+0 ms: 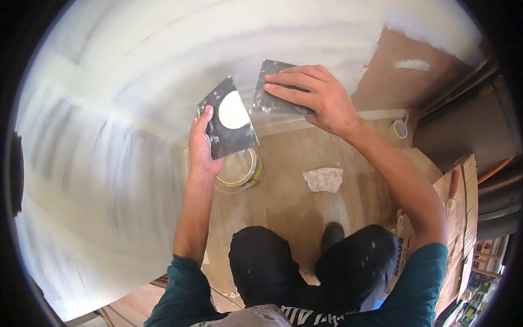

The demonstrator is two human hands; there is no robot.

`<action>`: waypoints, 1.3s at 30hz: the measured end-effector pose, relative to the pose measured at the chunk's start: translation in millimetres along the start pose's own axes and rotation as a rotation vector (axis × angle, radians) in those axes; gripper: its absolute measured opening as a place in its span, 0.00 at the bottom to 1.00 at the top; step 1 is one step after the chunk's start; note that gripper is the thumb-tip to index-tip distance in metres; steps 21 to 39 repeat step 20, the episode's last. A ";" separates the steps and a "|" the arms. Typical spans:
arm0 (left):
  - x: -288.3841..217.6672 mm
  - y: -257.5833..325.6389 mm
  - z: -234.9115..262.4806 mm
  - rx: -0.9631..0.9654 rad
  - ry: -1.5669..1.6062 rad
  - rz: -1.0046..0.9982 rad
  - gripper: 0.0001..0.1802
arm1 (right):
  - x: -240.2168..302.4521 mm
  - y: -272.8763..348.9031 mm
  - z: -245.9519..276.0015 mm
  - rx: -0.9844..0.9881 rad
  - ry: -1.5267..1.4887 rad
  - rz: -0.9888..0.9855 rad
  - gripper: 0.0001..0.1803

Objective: The person applies painter's tape along the baseboard and then uses a putty knife to spread white wall compound onto the wall surface. They repeatedly scoop compound from a bucket and smooth it over the wall near the floor.

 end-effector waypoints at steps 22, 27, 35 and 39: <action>-88.0 57.6 -113.0 -0.110 -0.668 -0.219 0.16 | 1.5 -60.8 91.2 0.183 -0.182 0.285 0.26; -88.0 57.6 -113.0 -0.110 -0.668 -0.219 0.16 | 1.5 -60.8 91.2 0.183 -0.182 0.285 0.26; -88.0 57.6 -113.0 -0.110 -0.668 -0.219 0.16 | 1.5 -60.8 91.2 0.183 -0.182 0.285 0.26; -88.0 57.6 -113.0 -0.110 -0.668 -0.219 0.16 | 1.5 -60.8 91.2 0.183 -0.182 0.285 0.26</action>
Point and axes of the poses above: each hand's wrist, its own y-axis away from the middle knuckle, its own z-axis out of the back of the hand, x = y × z, the point moved 2 cm from there along -y, towards the middle knuckle, and after that the axes turned 11 degrees about z, right-handed, at the moved point
